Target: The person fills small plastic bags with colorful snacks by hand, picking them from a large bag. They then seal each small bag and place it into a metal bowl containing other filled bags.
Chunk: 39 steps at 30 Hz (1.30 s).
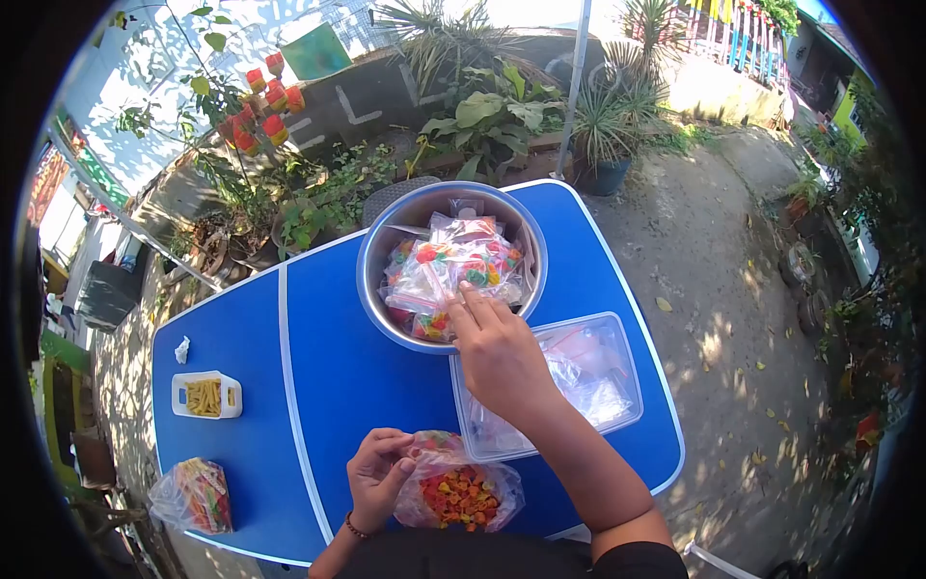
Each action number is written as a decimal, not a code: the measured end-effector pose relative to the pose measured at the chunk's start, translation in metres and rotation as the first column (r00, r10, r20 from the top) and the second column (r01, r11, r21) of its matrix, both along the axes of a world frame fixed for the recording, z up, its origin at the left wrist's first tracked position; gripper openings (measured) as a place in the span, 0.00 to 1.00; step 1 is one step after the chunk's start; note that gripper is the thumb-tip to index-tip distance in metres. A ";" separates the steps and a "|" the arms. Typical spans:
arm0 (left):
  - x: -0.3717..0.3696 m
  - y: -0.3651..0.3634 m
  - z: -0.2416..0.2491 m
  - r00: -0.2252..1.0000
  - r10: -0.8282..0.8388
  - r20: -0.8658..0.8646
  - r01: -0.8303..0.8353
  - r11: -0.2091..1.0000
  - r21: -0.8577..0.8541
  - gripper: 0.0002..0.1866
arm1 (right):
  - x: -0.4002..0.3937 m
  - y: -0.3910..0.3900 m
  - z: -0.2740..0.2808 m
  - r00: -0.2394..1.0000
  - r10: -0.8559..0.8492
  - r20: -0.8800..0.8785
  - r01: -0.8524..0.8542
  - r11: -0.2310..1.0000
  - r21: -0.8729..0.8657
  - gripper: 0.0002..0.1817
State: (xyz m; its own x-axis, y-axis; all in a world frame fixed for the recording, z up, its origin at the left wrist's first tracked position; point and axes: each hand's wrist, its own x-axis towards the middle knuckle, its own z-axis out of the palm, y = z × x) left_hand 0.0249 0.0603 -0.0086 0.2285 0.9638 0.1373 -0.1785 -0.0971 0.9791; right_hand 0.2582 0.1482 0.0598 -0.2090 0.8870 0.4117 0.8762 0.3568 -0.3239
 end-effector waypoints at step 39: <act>0.073 -0.054 0.030 0.902 -0.393 -0.180 0.414 0.905 0.099 0.16 | 0.054 -0.151 -0.035 0.951 -0.279 -0.135 0.274 0.960 -0.055 0.13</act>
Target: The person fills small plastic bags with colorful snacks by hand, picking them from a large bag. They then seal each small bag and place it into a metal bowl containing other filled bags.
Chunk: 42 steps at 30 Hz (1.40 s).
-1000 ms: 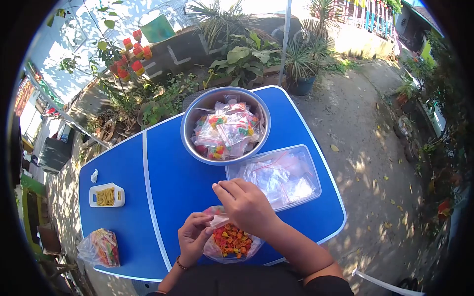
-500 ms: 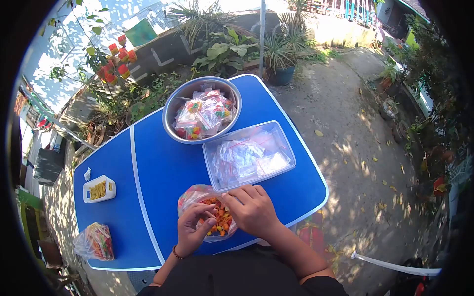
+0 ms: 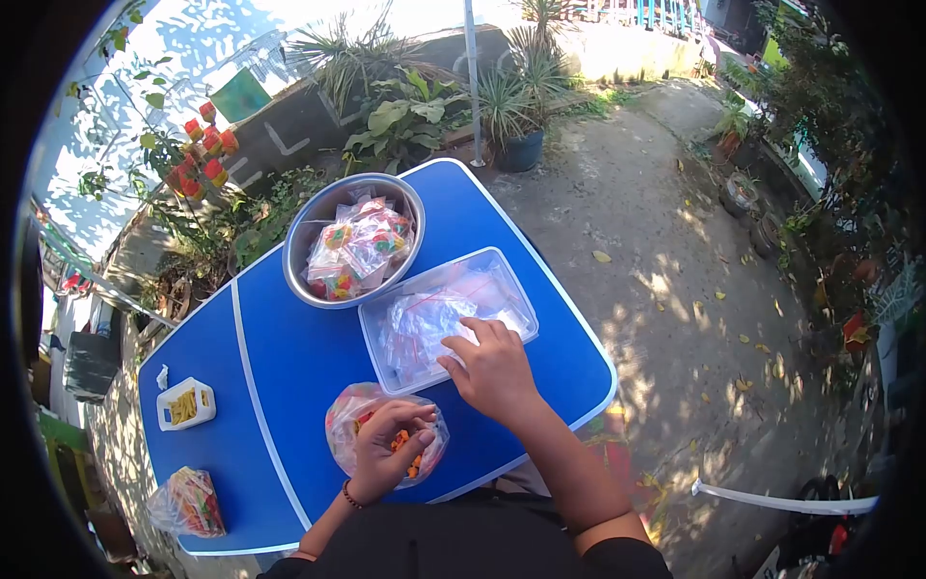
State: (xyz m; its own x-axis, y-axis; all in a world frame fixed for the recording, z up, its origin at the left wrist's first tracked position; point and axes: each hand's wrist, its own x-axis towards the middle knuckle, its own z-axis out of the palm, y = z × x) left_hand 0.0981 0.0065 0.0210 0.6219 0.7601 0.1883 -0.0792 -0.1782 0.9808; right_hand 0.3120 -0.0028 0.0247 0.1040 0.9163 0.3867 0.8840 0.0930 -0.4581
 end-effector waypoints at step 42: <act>-0.105 -0.030 -0.010 0.825 0.536 0.179 -0.432 0.802 -0.413 0.17 | -0.140 0.007 -0.032 0.756 0.644 -0.115 -0.651 0.758 -0.039 0.26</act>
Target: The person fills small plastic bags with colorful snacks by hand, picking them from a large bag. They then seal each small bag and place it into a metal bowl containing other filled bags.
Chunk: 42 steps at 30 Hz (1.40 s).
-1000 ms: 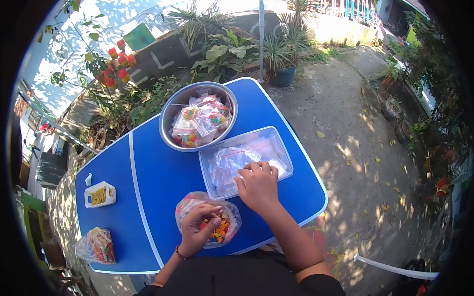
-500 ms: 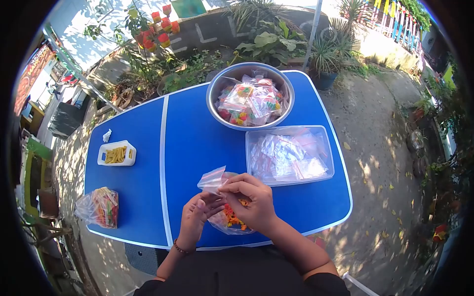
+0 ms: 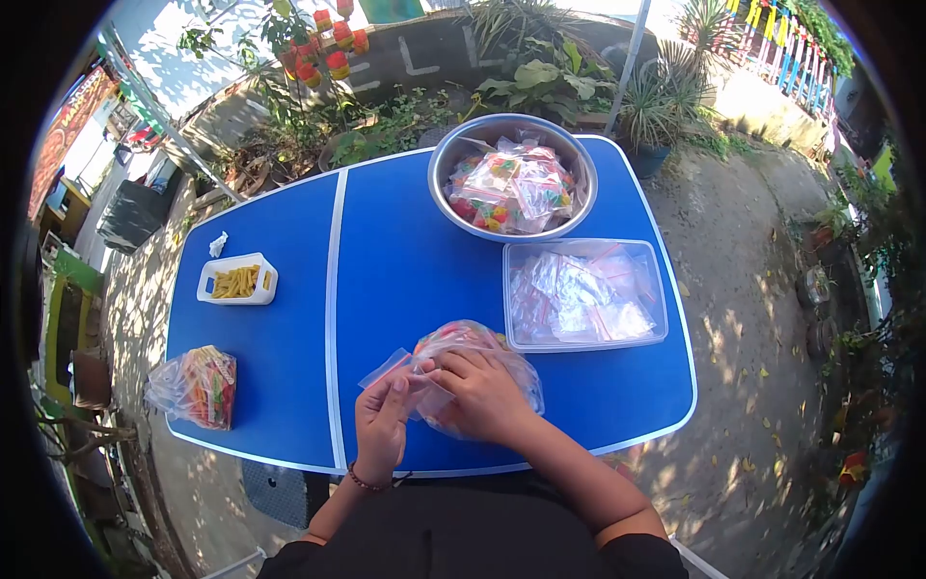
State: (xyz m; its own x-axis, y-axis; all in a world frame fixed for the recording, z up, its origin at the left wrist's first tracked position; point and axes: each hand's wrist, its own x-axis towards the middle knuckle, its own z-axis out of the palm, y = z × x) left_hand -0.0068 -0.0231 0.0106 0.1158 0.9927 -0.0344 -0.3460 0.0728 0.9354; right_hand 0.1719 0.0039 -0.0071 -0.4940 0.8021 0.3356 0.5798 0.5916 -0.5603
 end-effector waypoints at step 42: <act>0.006 0.007 -0.015 0.985 -0.170 -0.036 0.165 0.979 -0.118 0.14 | 0.041 -0.023 0.025 0.959 -0.207 0.193 0.209 0.978 0.012 0.12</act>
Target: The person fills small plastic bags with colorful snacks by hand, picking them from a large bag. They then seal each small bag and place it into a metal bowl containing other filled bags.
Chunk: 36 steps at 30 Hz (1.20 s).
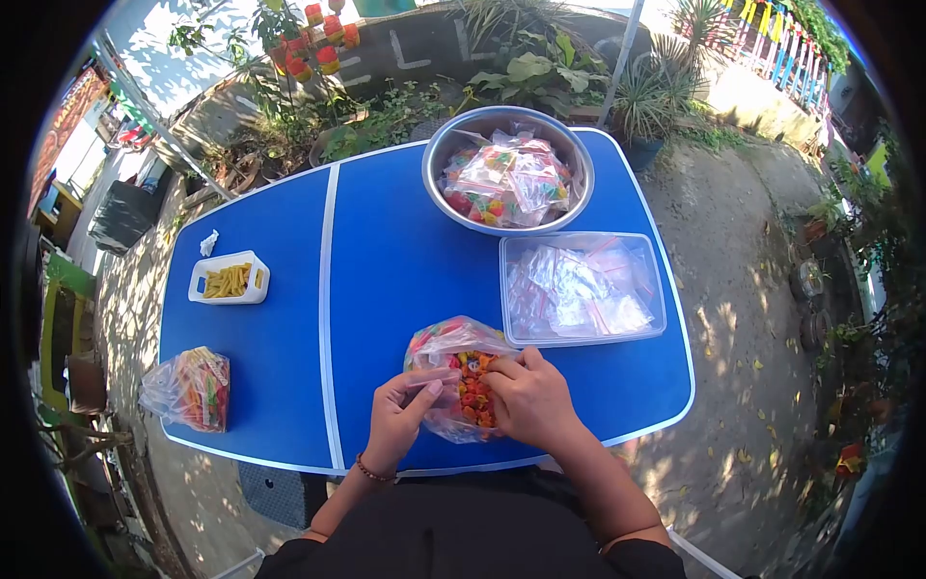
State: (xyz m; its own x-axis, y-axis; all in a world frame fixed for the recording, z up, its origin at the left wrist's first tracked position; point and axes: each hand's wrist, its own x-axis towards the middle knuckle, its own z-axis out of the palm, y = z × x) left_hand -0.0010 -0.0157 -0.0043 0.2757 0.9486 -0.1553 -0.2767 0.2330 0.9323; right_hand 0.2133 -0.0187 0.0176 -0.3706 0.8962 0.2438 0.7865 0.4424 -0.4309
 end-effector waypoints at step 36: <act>0.007 -0.006 0.000 0.977 -0.129 -0.168 0.158 0.972 0.173 0.16 | -0.006 -0.003 0.034 0.927 0.103 -0.362 -0.112 0.994 -0.004 0.08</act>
State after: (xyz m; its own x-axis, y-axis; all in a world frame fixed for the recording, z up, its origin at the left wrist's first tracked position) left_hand 0.0062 -0.0216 -0.0039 0.3970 0.9172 -0.0329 -0.1024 0.0799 0.9915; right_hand 0.2069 -0.0216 0.0513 -0.3560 0.8633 0.3576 0.5246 0.5013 -0.6881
